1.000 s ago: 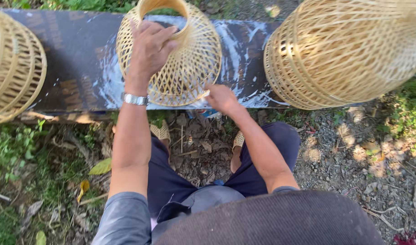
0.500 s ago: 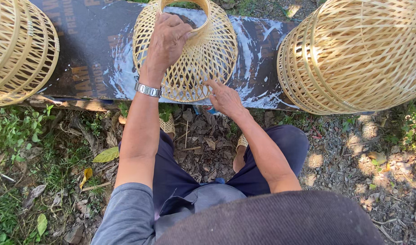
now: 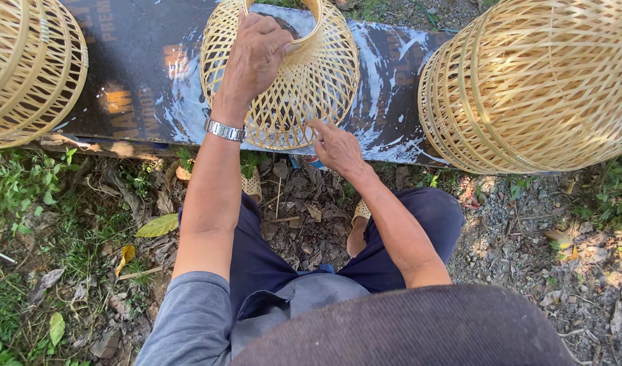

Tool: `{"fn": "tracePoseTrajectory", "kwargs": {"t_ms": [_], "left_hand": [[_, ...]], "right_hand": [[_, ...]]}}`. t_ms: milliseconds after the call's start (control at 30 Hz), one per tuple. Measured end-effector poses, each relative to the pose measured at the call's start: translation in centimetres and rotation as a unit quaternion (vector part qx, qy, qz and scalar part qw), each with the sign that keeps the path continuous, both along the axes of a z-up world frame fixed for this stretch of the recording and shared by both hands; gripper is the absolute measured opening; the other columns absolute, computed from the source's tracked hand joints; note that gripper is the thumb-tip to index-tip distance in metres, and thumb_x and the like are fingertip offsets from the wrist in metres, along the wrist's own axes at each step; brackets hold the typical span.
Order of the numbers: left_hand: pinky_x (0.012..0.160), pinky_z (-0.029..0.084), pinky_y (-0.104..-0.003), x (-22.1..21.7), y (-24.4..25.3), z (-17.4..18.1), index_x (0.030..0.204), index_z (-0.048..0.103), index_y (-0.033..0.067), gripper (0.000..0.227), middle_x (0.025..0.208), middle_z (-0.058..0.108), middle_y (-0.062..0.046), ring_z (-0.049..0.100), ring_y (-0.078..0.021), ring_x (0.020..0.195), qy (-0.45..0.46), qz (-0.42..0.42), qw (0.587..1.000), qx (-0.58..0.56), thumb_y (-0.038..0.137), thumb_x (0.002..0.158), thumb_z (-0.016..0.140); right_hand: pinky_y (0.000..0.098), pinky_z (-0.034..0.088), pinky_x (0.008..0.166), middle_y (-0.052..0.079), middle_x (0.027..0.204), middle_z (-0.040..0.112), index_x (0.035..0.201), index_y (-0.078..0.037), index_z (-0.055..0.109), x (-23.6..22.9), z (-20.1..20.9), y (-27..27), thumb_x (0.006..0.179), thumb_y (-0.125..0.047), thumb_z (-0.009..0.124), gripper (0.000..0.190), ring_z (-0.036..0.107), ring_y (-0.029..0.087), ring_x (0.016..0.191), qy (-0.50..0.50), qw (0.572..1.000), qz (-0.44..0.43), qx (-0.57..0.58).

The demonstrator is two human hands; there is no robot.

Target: The person applies glue from a board onto a woven bamboo basket and presses the weave together by hand before moving the items to a rack.

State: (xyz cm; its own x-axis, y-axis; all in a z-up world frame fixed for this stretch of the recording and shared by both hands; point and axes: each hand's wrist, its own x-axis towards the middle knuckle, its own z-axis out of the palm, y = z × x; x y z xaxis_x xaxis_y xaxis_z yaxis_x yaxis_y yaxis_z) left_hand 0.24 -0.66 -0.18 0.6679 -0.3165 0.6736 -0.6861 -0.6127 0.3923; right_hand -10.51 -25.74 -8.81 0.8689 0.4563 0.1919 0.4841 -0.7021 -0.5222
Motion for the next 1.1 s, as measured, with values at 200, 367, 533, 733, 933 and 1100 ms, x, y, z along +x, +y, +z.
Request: {"fn": "tracePoseTrajectory", "kwargs": {"t_ms": [200,367,533,733,933,1100], "left_hand": [[0.119,0.035,-0.051,0.2,-0.1,0.0,0.105,0.075,0.0087,0.01,0.096,0.063,-0.003,0.059,-0.0275,0.106,-0.011,0.002,1.0,-0.011,0.005,0.097,0.078],[0.122,0.032,-0.053,0.2,-0.3,0.0,0.105,0.077,0.0089,0.006,0.094,0.063,-0.002,0.058,-0.0259,0.102,-0.014,0.011,1.0,-0.006,0.008,0.099,0.079],[0.122,0.03,-0.054,0.1,-0.2,0.2,0.103,0.077,0.009,0.005,0.092,0.063,-0.001,0.058,-0.0249,0.101,-0.002,0.011,1.0,-0.005,0.007,0.098,0.077],[0.119,0.035,-0.053,0.0,-0.3,0.4,0.099,0.076,0.0086,0.005,0.088,0.062,-0.003,0.058,-0.0254,0.099,-0.014,0.012,1.0,-0.003,0.006,0.096,0.078],[0.102,0.045,-0.044,0.3,-0.2,0.3,0.1,0.074,0.0059,0.008,0.092,0.063,-0.004,0.058,-0.0277,0.1,-0.028,-0.018,0.999,-0.028,0.002,0.095,0.078],[0.104,0.045,-0.044,0.1,0.1,0.6,0.104,0.075,0.0053,0.012,0.094,0.064,-0.006,0.057,-0.029,0.102,0.004,-0.019,0.999,-0.028,0.0,0.093,0.076]], "right_hand": [[0.0471,0.055,0.061,0.015,0.093,0.069,0.133,-0.016,0.057,0.1,0.5,0.3,0.091,-0.011,0.064,0.043,0.069,0.037,0.072,-0.003,0.999,-0.015,-0.049],[0.0436,0.056,0.06,0.012,0.095,0.069,0.132,-0.017,0.057,0.3,0.4,0.3,0.09,-0.008,0.062,0.043,0.07,0.032,0.072,0.004,1.0,-0.019,0.006],[0.0439,0.056,0.062,0.011,0.091,0.069,0.132,-0.017,0.057,0.3,0.2,0.5,0.09,-0.01,0.063,0.044,0.07,0.033,0.072,0.031,0.999,0.003,-0.008],[0.044,0.056,0.063,0.013,0.097,0.07,0.13,-0.017,0.057,0.4,-0.5,0.4,0.089,-0.01,0.063,0.042,0.07,0.034,0.075,0.012,1.0,-0.006,-0.023],[0.0462,0.055,0.063,0.012,0.101,0.073,0.128,-0.016,0.058,0.4,-0.8,0.6,0.088,-0.014,0.065,0.041,0.071,0.035,0.079,0.04,0.999,-0.007,-0.016],[0.0437,0.057,0.068,0.012,0.099,0.071,0.133,-0.015,0.057,-0.1,-1.1,0.4,0.09,-0.014,0.065,0.044,0.072,0.031,0.079,0.058,0.998,0.01,0.032]]}}
